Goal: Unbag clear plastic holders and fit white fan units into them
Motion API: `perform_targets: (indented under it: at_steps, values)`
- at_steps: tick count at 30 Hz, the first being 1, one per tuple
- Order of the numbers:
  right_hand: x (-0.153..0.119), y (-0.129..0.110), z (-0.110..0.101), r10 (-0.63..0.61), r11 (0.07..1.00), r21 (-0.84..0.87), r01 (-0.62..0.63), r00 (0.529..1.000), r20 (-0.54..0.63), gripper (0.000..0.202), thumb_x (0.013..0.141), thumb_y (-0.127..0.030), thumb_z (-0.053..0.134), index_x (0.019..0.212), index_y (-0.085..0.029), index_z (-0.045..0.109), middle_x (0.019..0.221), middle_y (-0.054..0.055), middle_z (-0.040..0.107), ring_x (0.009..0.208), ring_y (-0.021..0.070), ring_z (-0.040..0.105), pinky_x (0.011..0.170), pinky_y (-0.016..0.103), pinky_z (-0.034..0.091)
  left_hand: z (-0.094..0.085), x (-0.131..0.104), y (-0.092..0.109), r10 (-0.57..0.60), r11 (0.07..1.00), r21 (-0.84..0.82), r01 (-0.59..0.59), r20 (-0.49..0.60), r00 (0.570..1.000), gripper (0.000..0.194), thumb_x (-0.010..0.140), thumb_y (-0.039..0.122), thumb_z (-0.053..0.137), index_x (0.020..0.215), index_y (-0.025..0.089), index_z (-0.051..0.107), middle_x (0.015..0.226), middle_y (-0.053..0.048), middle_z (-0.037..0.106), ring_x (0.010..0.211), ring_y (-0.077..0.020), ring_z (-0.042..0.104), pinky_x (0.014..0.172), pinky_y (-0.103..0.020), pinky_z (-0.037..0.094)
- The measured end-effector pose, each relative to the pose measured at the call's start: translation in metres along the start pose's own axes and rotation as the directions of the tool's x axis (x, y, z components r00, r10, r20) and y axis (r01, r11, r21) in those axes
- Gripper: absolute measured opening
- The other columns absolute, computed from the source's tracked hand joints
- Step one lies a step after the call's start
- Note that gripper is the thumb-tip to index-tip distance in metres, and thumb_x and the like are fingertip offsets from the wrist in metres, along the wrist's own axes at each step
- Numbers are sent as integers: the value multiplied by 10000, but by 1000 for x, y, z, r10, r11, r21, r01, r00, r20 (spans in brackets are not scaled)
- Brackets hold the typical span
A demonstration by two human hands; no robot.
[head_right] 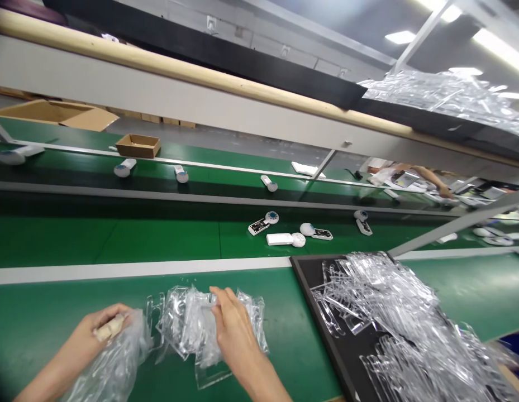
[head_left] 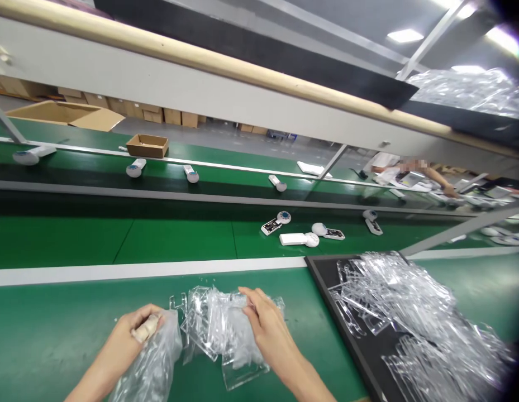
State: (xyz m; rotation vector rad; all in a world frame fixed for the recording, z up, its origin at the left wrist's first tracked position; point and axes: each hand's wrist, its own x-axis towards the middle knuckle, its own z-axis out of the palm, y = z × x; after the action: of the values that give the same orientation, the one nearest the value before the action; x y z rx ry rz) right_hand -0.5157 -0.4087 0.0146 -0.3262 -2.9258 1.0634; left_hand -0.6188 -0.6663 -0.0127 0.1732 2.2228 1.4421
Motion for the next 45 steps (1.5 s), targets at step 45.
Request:
perform_targets:
  at_steps: [45]
  values:
    - [5,-29,-11,-337,941,7,338,936,104,170,814,-37,510,815,-207,508,934,19,553,909,168,492,784,290,410,-1,-7,54,280,853,373,-365,262,923,191,812,302,475,789,233,652,747,-10,658,636,-160,582,599,-204,434]
